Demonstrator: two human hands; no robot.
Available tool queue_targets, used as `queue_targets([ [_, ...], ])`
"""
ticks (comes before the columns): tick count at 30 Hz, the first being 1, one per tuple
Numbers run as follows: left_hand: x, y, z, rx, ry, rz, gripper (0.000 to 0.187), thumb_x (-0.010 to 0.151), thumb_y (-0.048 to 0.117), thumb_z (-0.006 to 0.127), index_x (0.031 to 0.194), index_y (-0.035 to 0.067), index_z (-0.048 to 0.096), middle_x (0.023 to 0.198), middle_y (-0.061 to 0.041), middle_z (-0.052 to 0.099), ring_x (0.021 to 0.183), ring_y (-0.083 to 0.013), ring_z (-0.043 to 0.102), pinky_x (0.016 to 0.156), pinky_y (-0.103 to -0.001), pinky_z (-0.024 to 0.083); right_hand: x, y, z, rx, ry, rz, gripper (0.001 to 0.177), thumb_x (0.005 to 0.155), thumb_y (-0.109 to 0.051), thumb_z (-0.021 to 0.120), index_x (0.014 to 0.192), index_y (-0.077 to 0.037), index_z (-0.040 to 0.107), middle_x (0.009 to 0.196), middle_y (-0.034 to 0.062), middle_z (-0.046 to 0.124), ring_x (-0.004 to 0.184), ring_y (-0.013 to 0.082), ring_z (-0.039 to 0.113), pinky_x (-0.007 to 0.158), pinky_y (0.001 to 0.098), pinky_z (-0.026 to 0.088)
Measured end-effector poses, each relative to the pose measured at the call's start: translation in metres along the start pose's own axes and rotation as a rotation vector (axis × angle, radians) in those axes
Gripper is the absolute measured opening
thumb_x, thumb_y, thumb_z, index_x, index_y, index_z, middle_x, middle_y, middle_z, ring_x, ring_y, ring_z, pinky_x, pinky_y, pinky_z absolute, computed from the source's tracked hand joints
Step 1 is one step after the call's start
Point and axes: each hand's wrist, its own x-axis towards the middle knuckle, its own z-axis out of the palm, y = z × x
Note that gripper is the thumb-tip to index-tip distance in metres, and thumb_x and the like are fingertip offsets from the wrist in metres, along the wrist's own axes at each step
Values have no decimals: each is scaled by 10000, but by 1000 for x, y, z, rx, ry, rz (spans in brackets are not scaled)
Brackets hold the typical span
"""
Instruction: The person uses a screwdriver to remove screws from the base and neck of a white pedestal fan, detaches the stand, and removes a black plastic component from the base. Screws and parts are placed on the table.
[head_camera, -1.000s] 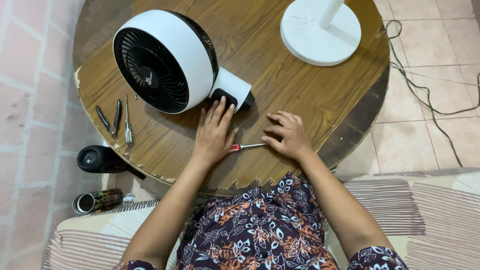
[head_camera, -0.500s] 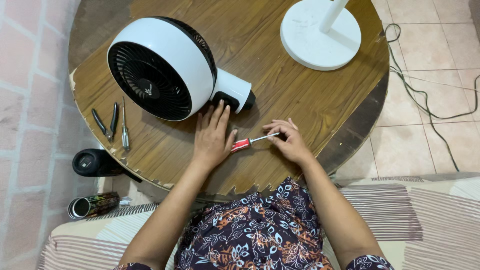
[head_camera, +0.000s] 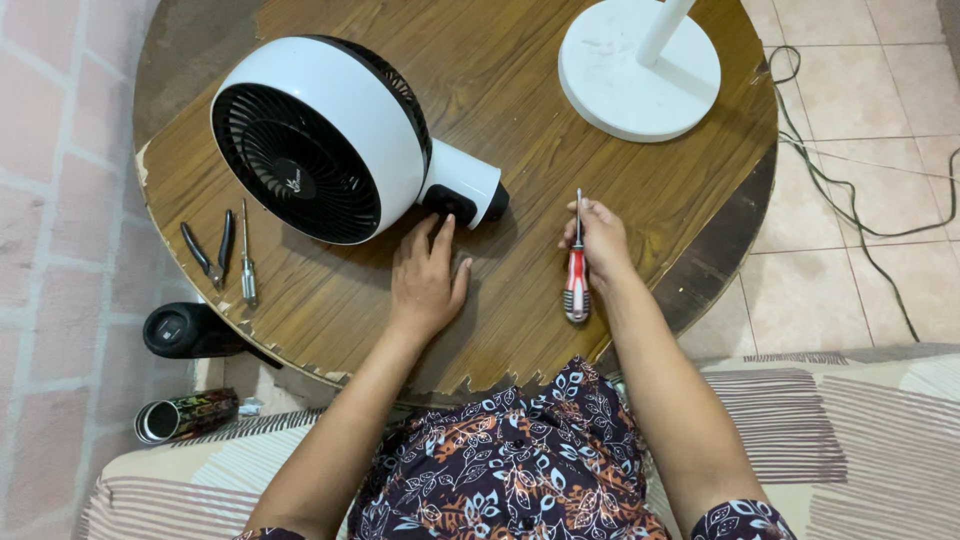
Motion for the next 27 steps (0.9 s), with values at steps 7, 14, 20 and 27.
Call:
queue_targets([
  [7,-1,-6,20,-259,55,-188,562,924,191,754,1409,38,516,1301,-205,560,1124,-371,613,946,-455,519,12,2,9,-215,-44,43,298,1079,-337,495,1031,-73,623,619,-19,513,512,74,462,475,257,421],
  [14,13,-16,47,-1076,78,-879,659,916,179,711,1472,30,391,1318,-181,628,842,-220,706,680,-344,601,-5,-31,43,-302,-102,49,300,1004,-358,621,1060,-71,691,610,-55,502,495,46,432,435,227,360],
  [20,15,-13,62,-1445,46,-1054,704,956,205,662,1540,37,307,1367,-172,616,861,-216,725,675,-315,621,-18,-60,87,-391,-264,-18,581,809,-230,851,1312,-110,587,596,-28,582,467,60,512,420,226,395],
  [27,20,-6,79,-1534,-16,-1034,617,963,296,627,1493,100,379,1324,-73,621,845,-185,726,643,-276,610,-12,-48,101,-366,-363,-28,499,809,-199,859,1247,-70,657,634,-79,539,489,31,470,437,220,392],
])
